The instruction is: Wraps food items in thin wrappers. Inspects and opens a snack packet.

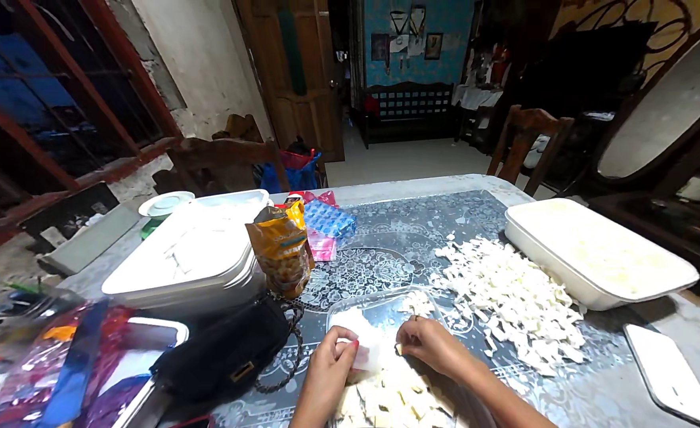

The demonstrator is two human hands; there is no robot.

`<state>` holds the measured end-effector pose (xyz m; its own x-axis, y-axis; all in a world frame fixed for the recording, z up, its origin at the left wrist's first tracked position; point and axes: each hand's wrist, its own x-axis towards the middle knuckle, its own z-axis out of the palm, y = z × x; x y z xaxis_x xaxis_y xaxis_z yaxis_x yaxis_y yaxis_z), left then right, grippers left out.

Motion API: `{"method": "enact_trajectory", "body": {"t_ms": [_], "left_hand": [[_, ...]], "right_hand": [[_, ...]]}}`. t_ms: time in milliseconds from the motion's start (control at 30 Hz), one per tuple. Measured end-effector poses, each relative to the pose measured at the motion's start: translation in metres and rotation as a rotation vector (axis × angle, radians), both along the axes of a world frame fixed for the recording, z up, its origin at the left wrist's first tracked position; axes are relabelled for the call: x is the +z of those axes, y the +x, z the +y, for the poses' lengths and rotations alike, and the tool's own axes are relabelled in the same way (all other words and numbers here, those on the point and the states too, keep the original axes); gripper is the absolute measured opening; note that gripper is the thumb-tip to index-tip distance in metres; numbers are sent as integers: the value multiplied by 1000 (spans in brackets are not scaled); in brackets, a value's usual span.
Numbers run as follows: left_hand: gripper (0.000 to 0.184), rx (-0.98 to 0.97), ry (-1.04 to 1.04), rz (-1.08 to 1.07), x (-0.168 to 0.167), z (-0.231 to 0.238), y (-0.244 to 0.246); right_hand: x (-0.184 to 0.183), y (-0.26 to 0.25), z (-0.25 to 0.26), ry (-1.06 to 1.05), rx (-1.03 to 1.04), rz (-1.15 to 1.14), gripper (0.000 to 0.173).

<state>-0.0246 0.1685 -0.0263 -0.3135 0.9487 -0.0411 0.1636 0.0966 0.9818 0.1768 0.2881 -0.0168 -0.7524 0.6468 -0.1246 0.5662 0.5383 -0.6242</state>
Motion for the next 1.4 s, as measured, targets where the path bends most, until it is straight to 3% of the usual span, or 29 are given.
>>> {"method": "enact_trajectory", "body": {"t_ms": [500,767,967,1167,1300,1400], "left_hand": [[10,-9,-14,21,-5,2,0],[11,5,-17,39,-8,2,-3],[14,12,8,-55,-5,1,2],[17,-61,30,-52,-10,-3,17],[25,-58,6,-2,-10,-5,23],[30,-49,23,-41,-7,-6,25]], "right_hand": [[-4,-11,-28,354,-33,-85,19],[9,-18,-41,280,-28,-249,20],[-4,-5,-21,366,-74,76,16],[4,-7,-27,-178,-77,389,19],[0,-14,-38,-47,-68,365,17],[-9,-13,-31,-29,-52,488,15]]}}
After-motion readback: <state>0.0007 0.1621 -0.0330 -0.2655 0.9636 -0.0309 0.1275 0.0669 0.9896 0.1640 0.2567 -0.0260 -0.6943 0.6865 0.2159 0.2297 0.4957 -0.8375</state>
